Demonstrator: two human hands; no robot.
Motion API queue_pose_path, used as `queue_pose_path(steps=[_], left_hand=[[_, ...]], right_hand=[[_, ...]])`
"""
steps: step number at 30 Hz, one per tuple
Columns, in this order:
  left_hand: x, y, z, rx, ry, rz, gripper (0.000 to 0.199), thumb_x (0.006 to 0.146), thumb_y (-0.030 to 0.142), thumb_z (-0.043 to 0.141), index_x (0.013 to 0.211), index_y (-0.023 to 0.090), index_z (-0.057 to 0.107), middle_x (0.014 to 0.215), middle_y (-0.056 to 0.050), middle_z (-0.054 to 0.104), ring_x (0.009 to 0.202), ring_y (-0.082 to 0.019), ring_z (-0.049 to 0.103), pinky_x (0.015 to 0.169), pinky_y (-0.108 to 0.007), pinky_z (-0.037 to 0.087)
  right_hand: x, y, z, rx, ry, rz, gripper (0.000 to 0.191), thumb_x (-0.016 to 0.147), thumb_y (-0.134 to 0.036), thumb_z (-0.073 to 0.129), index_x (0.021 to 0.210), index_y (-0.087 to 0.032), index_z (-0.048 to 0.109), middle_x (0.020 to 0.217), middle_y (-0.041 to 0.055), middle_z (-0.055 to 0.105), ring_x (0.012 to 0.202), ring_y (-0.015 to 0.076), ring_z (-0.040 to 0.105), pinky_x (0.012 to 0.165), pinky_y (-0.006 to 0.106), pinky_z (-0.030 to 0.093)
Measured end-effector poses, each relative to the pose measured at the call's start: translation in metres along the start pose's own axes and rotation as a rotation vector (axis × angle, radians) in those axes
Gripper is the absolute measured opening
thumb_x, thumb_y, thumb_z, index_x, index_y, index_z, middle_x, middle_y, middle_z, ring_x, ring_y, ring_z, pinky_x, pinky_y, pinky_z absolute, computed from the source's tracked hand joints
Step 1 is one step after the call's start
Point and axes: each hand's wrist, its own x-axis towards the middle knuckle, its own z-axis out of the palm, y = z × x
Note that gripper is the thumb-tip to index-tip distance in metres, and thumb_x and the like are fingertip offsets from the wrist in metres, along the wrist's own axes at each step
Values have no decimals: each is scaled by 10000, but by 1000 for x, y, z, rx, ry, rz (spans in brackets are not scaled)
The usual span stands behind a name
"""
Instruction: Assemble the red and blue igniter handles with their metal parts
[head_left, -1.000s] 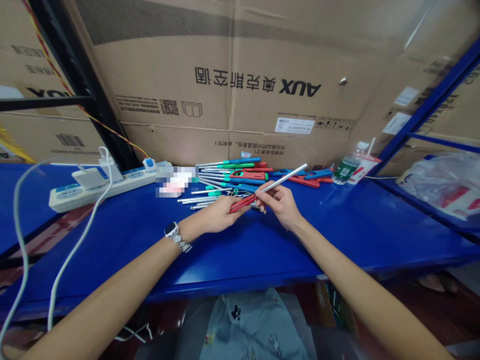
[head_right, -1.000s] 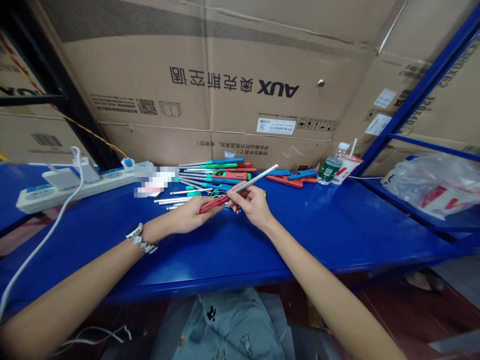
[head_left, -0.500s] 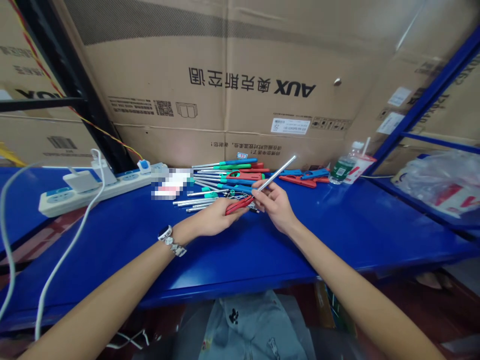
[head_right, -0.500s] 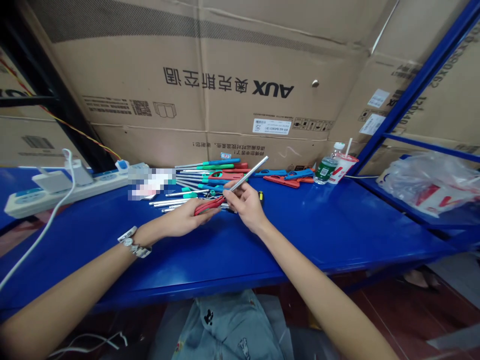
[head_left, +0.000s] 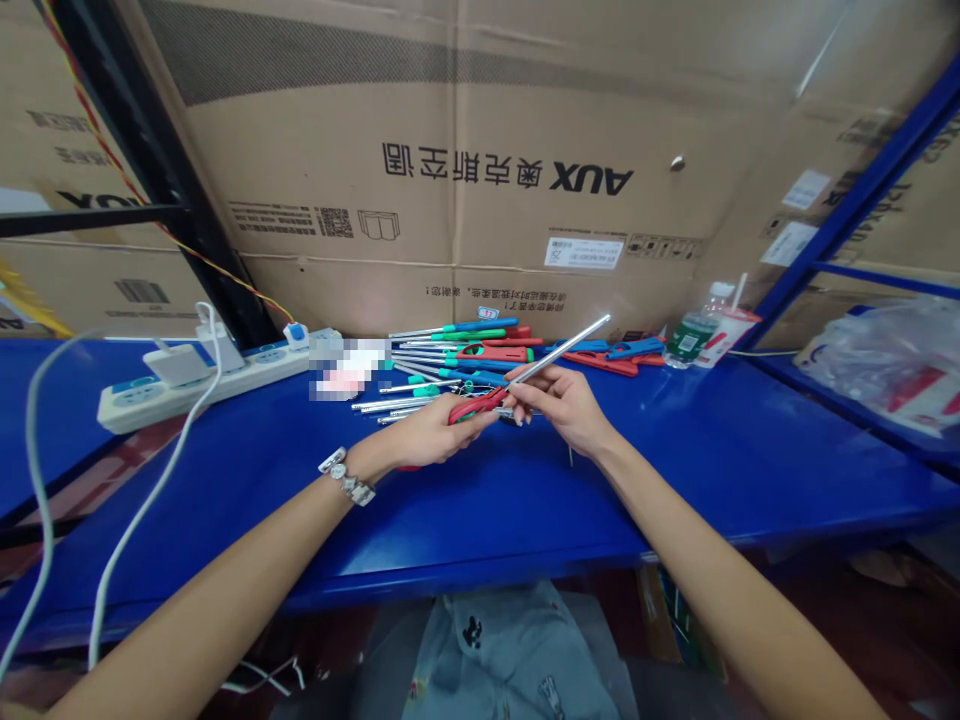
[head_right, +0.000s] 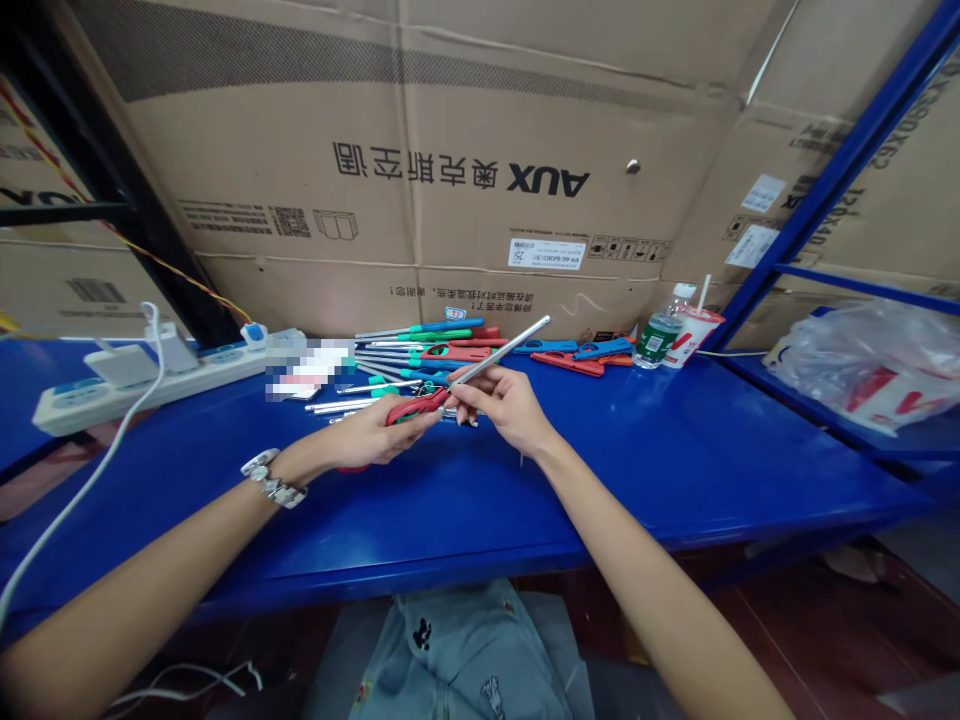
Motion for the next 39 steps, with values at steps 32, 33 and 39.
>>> queue_pose_path(steps=[32, 33, 39], left_hand=[[3, 3, 3, 245, 93, 107, 281, 986, 418, 479, 803, 208, 509, 650, 16, 473, 559, -139, 398, 553, -299, 334], [3, 4, 3, 238, 89, 104, 278, 984, 420, 480, 807, 207, 505, 652, 16, 475, 561, -139, 401, 554, -298, 335], [4, 2, 2, 263, 98, 70, 290, 989, 422, 467, 809, 198, 503, 654, 14, 486, 564, -134, 399, 554, -291, 324]], right_hand=[[0, 0, 7, -137, 254, -99, 450, 607, -373, 929, 876, -238, 596, 653, -62, 564, 591, 122, 522, 573, 270, 452], [0, 0, 8, -142, 271, -116, 442, 607, -370, 930, 856, -238, 591, 666, -57, 564, 607, 125, 525, 582, 271, 452], [-1, 4, 9, -160, 222, -98, 447, 642, -502, 904, 759, -227, 572, 660, -41, 588, 561, 116, 505, 559, 277, 434]])
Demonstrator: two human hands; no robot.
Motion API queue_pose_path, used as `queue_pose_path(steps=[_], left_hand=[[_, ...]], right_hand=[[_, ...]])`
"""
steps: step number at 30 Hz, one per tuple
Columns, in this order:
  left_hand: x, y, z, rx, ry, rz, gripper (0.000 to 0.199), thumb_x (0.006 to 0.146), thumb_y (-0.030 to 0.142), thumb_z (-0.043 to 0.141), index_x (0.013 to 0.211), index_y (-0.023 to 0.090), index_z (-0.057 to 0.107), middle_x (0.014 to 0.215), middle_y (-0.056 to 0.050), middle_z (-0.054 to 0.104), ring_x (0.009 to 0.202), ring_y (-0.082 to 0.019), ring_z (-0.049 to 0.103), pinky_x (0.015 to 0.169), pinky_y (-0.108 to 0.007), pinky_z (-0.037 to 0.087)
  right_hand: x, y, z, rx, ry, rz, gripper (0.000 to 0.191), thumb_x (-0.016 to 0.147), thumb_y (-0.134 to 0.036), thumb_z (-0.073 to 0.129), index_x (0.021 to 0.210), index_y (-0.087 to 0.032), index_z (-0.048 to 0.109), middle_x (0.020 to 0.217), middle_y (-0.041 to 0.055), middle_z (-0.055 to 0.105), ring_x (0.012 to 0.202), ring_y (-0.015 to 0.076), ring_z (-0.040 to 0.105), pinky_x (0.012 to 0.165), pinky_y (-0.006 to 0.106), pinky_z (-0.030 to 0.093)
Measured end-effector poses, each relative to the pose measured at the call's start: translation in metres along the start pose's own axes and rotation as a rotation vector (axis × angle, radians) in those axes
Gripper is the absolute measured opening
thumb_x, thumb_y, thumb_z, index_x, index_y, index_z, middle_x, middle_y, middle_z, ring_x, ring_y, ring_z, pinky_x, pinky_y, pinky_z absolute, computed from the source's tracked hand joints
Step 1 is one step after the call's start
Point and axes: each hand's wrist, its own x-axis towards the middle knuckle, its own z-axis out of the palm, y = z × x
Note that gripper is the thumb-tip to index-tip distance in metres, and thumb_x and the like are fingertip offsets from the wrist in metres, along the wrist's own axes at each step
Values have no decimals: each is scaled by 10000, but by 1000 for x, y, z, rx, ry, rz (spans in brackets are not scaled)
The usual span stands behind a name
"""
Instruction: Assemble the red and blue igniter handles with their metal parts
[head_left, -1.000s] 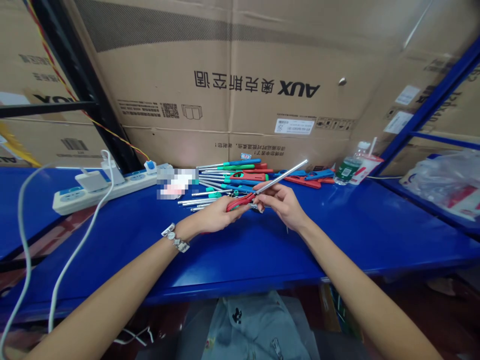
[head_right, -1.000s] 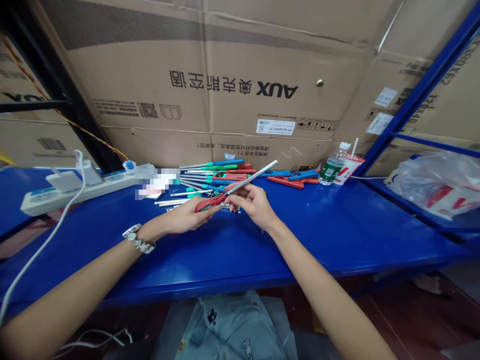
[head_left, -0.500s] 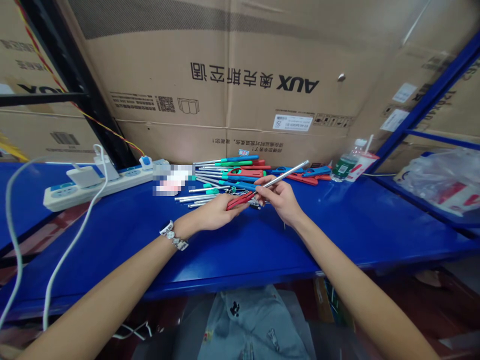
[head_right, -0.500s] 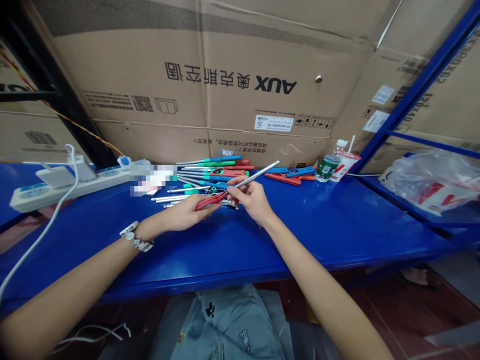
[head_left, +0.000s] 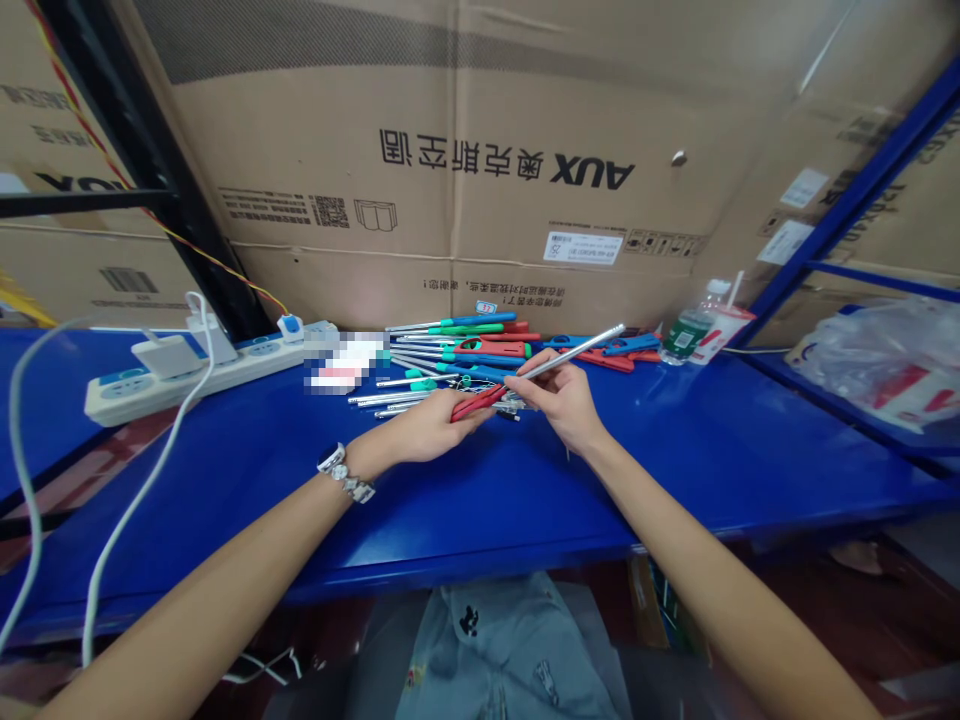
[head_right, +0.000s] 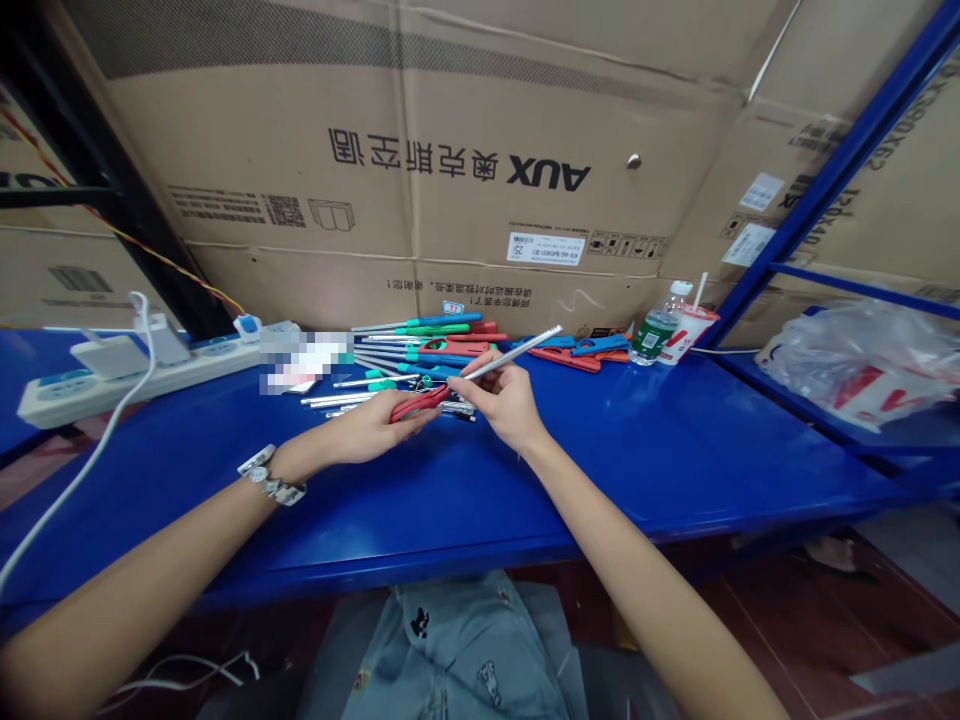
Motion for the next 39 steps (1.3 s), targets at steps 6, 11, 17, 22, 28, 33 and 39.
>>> queue_pose_path(steps=[6, 11, 17, 22, 28, 33, 39], left_hand=[[2, -3, 1, 28, 20, 36, 291, 992, 415, 478, 806, 194, 518, 659, 29, 454, 576, -128, 373, 568, -279, 331], [2, -4, 1, 55, 15, 8, 280, 990, 400, 467, 817, 189, 531, 665, 26, 450, 592, -133, 374, 573, -282, 321], [0, -1, 1, 50, 8, -4, 283, 992, 404, 464, 850, 179, 561, 679, 25, 449, 603, -132, 366, 582, -286, 324], [1, -4, 2, 20, 14, 34, 300, 985, 429, 476, 819, 186, 535, 701, 22, 472, 614, -131, 378, 604, -286, 346], [2, -8, 3, 42, 10, 26, 324, 987, 456, 463, 862, 177, 571, 744, 6, 521, 655, -144, 416, 652, -302, 378], [1, -7, 3, 75, 6, 0, 324, 992, 445, 445, 870, 174, 572, 734, 3, 511, 646, -144, 400, 629, -302, 358], [1, -7, 3, 90, 6, 13, 342, 1003, 443, 441, 906, 160, 607, 726, 4, 520, 631, -136, 391, 618, -296, 360]], right_hand=[[0, 1, -3, -29, -83, 17, 445, 762, -612, 791, 750, -206, 608, 592, -31, 594, 510, 110, 487, 530, 277, 413], [0, 1, -4, -52, -105, 23, 408, 747, -565, 816, 776, -209, 619, 607, -33, 602, 524, 111, 505, 541, 277, 420], [2, 4, -4, 16, -82, 82, 322, 710, -438, 837, 763, -203, 624, 589, -43, 593, 515, 106, 501, 522, 265, 409], [4, 4, -5, 142, -36, 158, 334, 674, -421, 849, 745, -202, 606, 575, -40, 595, 503, 102, 507, 494, 250, 391], [4, 2, -4, 200, 21, 212, 441, 649, -492, 896, 762, -214, 573, 544, -52, 591, 444, 86, 472, 451, 237, 362], [3, 3, 0, 124, 5, 116, 452, 656, -536, 894, 722, -207, 592, 540, -44, 590, 458, 91, 474, 455, 246, 365], [1, 0, 1, 44, -14, 77, 468, 660, -583, 875, 712, -210, 598, 551, -37, 600, 468, 99, 477, 475, 259, 384]])
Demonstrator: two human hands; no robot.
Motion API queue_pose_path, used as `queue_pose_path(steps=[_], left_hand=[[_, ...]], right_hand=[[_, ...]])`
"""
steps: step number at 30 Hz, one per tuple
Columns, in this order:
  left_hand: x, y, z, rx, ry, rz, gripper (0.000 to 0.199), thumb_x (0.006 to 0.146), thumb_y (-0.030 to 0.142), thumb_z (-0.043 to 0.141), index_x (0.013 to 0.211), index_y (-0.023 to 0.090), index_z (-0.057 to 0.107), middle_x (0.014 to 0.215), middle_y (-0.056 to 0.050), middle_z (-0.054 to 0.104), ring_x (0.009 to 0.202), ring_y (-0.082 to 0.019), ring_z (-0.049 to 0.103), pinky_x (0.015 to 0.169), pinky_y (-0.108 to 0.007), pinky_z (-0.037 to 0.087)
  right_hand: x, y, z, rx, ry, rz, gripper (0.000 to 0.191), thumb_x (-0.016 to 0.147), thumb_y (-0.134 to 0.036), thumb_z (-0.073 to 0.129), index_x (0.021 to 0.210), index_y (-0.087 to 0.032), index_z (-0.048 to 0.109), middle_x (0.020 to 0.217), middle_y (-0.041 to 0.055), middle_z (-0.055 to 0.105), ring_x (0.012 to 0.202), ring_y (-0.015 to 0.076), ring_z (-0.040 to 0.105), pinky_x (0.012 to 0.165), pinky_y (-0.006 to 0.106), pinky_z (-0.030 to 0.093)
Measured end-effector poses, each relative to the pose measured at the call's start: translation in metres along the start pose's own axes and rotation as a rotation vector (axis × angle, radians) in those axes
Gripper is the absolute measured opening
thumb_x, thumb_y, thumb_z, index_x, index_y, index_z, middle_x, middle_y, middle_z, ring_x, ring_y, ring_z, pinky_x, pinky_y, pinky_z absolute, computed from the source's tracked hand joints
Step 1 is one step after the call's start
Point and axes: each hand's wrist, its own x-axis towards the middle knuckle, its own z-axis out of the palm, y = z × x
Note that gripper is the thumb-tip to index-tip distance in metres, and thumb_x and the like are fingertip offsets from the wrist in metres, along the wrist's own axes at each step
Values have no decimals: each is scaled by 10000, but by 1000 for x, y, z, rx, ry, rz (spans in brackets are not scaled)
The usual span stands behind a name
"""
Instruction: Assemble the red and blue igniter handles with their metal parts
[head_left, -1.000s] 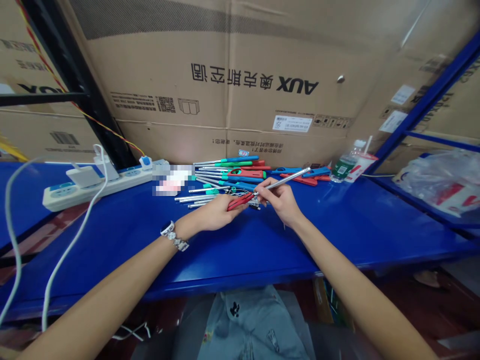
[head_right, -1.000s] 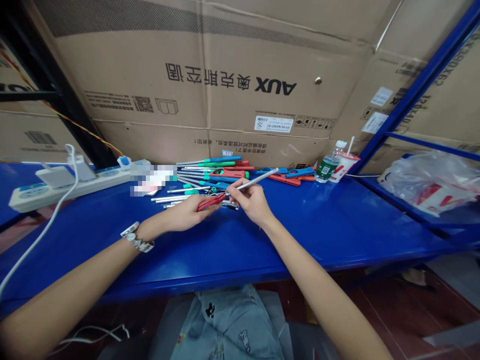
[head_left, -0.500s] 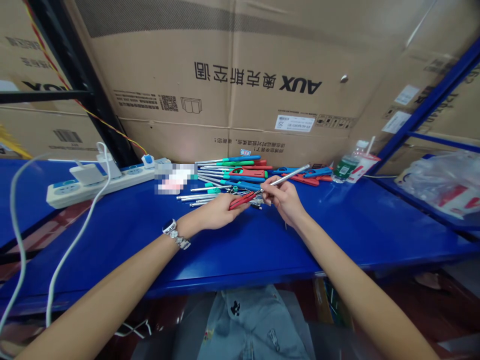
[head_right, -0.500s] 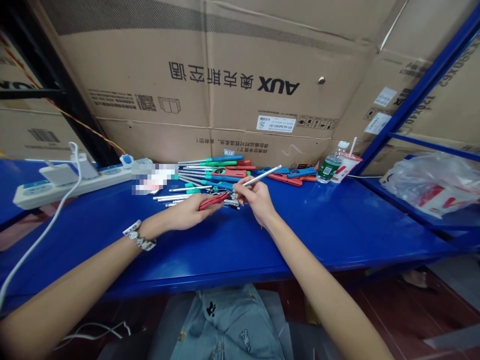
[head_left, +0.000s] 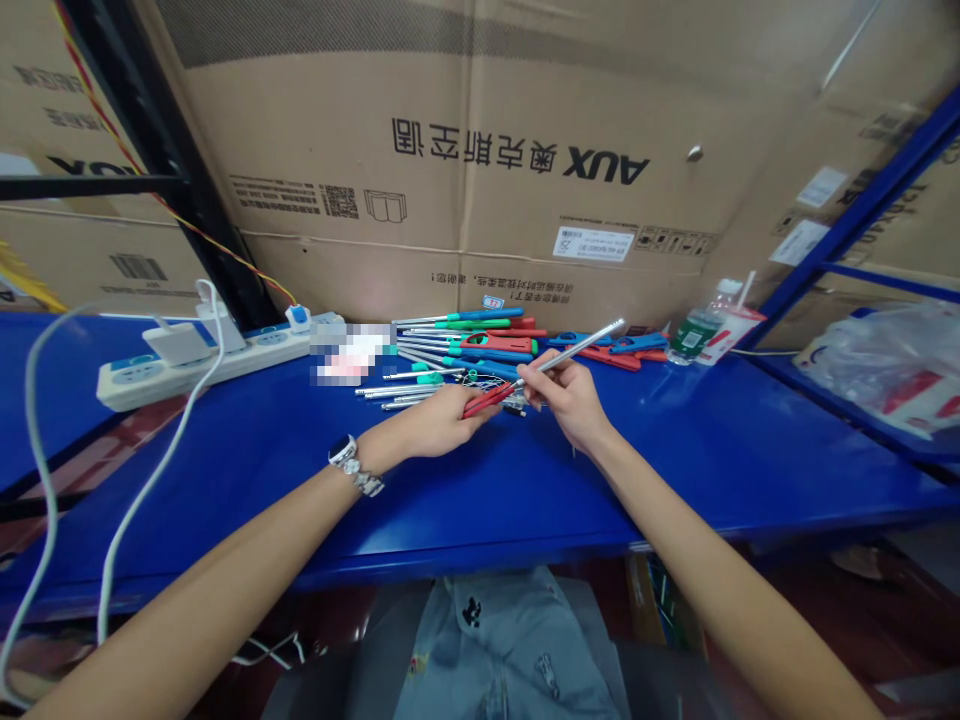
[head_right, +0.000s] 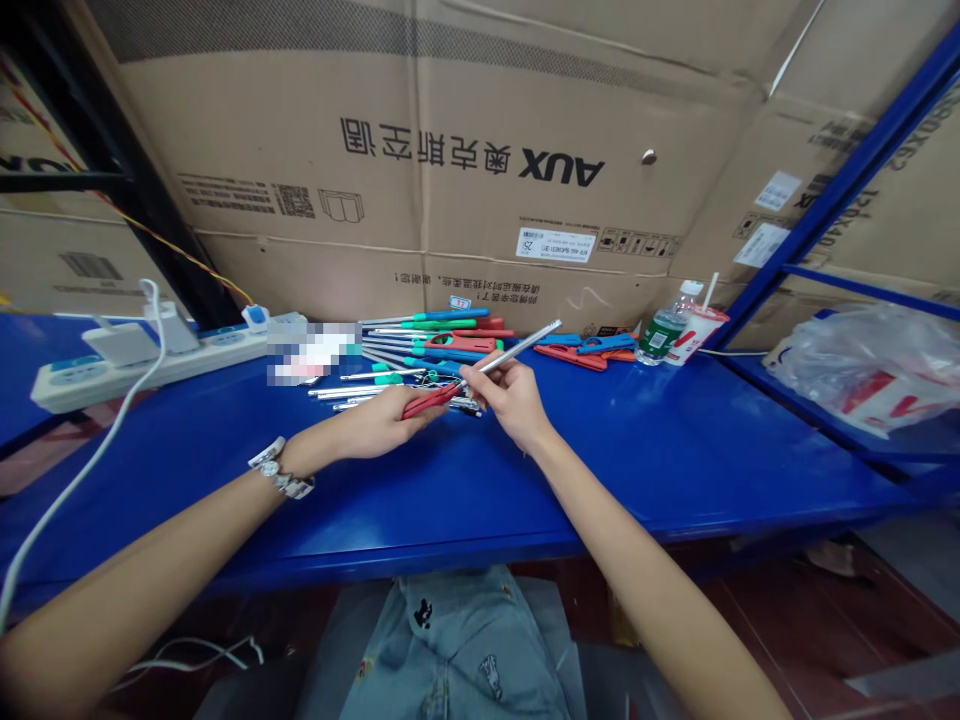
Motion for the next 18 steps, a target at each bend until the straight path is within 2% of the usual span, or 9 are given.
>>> queue_pose_path(steps=[4, 11, 18], left_hand=[[0, -2, 0, -2, 4, 21, 347, 1008, 435, 447, 932, 152, 634, 733, -2, 546, 632, -135, 409, 617, -295, 368], [-2, 2, -3, -9, 17, 87, 360, 1015, 446, 451, 938, 156, 650, 731, -2, 560, 624, -134, 422, 622, -296, 374], [-1, 3, -1, 0, 24, 92, 352, 1011, 422, 455, 976, 146, 669, 772, -30, 627, 635, -143, 471, 627, -298, 389]], right_hand=[[-1, 0, 1, -54, -4, 9, 463, 629, -570, 895, 749, -199, 645, 563, -35, 599, 484, 106, 486, 491, 268, 401], [-1, 2, 1, -7, -46, 45, 450, 634, -564, 890, 766, -198, 664, 588, -25, 615, 503, 114, 502, 514, 277, 411], [-4, 1, 3, -24, -80, 8, 424, 668, -564, 874, 695, -212, 640, 575, -35, 591, 510, 113, 483, 526, 276, 403]])
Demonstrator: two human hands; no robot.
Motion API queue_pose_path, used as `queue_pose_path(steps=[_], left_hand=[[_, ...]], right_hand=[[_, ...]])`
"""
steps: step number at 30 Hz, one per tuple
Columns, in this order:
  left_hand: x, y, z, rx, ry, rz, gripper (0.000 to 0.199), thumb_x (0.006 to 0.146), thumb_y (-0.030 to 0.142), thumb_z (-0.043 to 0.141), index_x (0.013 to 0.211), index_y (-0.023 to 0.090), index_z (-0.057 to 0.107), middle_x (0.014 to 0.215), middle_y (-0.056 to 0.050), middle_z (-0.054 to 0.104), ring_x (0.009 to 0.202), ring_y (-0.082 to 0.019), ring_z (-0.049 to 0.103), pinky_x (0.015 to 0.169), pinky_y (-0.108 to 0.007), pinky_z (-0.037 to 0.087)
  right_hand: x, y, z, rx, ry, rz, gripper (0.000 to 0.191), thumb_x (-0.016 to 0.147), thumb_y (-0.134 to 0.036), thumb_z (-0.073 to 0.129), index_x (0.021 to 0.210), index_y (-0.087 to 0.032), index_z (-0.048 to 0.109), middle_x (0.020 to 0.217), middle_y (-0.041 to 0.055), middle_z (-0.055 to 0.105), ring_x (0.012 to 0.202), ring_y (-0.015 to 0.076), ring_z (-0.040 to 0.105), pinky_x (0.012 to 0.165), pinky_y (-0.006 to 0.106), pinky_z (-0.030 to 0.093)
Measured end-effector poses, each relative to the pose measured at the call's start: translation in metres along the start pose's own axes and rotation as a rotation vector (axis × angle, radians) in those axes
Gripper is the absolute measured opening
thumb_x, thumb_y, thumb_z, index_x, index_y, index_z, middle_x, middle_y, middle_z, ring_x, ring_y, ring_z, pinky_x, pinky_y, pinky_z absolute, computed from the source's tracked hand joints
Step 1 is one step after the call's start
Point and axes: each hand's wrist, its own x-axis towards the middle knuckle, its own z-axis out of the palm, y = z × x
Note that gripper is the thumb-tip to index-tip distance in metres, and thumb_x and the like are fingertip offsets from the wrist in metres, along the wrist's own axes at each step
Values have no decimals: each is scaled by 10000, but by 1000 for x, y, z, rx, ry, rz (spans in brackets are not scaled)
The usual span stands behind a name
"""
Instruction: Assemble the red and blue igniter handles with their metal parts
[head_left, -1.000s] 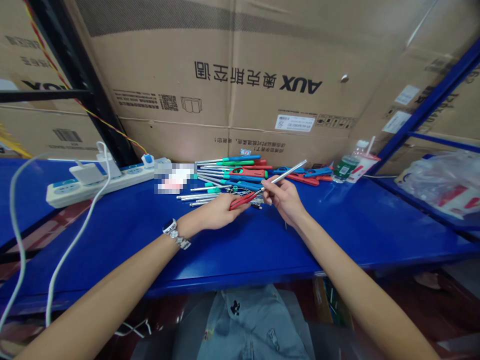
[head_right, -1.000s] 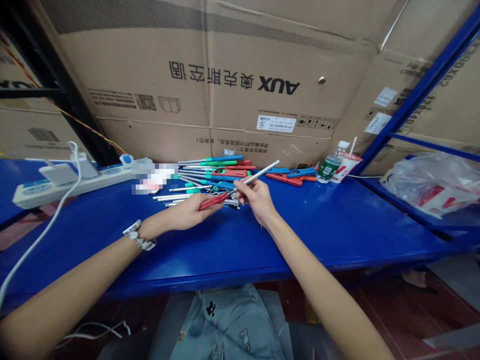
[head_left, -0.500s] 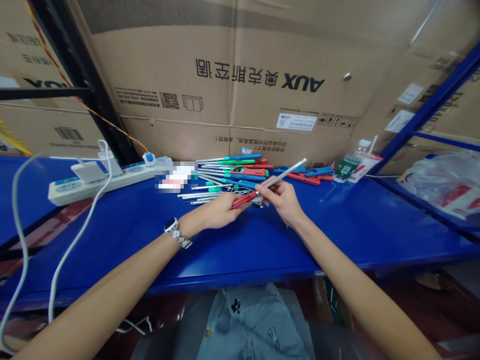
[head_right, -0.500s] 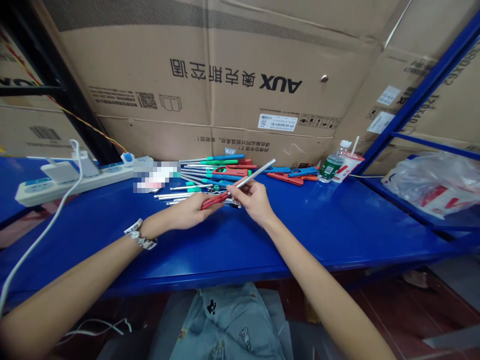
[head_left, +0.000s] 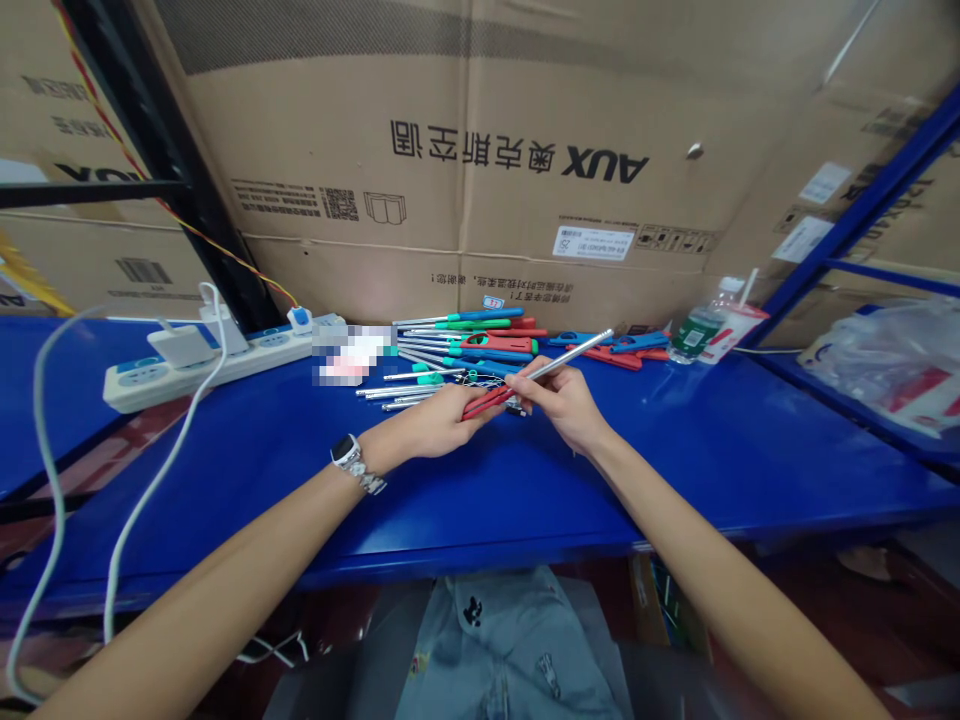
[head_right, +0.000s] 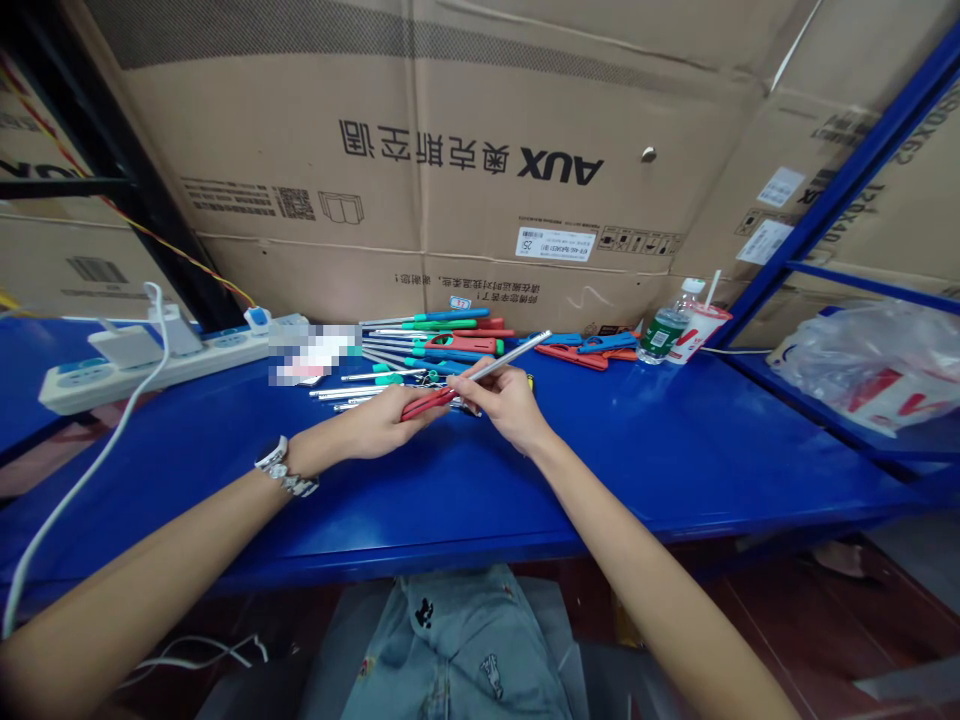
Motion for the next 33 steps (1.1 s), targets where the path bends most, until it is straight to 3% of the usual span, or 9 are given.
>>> queue_pose_path(steps=[6, 10, 15, 18, 24, 27, 33], left_hand=[[0, 2, -2, 0, 16, 12, 306, 1006, 363, 458, 895, 149, 647, 722, -12, 597, 603, -130, 451, 610, -286, 383], [0, 3, -2, -26, 13, -9, 353, 1014, 432, 482, 847, 160, 635, 679, 1, 584, 578, -126, 477, 583, -273, 393], [1, -1, -2, -136, -7, -67, 385, 979, 537, 571, 1038, 168, 664, 713, -5, 673, 523, -129, 576, 532, -256, 444], [-1, -3, -8, -35, 68, -35, 358, 921, 519, 665, 973, 165, 662, 777, -36, 718, 616, -150, 637, 575, -257, 464], [-7, -3, -15, -30, -72, -84, 416, 1019, 545, 513, 831, 181, 585, 672, -28, 701, 433, -98, 550, 480, -247, 423], [-7, -1, -11, -33, -75, -62, 427, 1033, 540, 490, 797, 189, 547, 600, -9, 649, 415, -91, 529, 453, -234, 405], [-7, -1, -5, -152, -87, -112, 398, 1017, 542, 513, 806, 204, 502, 582, 10, 618, 383, -94, 533, 373, -212, 392]], right_hand=[[-1, 2, 5, 15, 8, -20, 414, 677, -552, 874, 754, -206, 660, 607, -28, 622, 523, 115, 519, 528, 267, 430], [-2, 2, 7, -16, -22, -32, 416, 678, -562, 870, 739, -196, 680, 588, -20, 615, 505, 115, 508, 506, 265, 413], [-3, 2, 7, -83, 92, -100, 443, 729, -617, 810, 692, -206, 649, 549, -21, 577, 478, 114, 466, 490, 274, 382], [0, 2, 1, -84, 182, -123, 438, 733, -615, 805, 693, -208, 649, 536, -31, 548, 473, 110, 448, 485, 275, 370], [6, 7, -9, 4, 258, -89, 460, 684, -614, 840, 691, -217, 607, 522, -54, 499, 462, 100, 414, 468, 270, 334], [6, 8, -7, 24, 259, -77, 479, 681, -626, 838, 688, -224, 578, 509, -70, 461, 456, 95, 388, 467, 271, 324], [7, 10, -6, 37, 260, -28, 516, 656, -675, 827, 741, -197, 655, 549, -32, 564, 469, 98, 444, 468, 260, 355]])
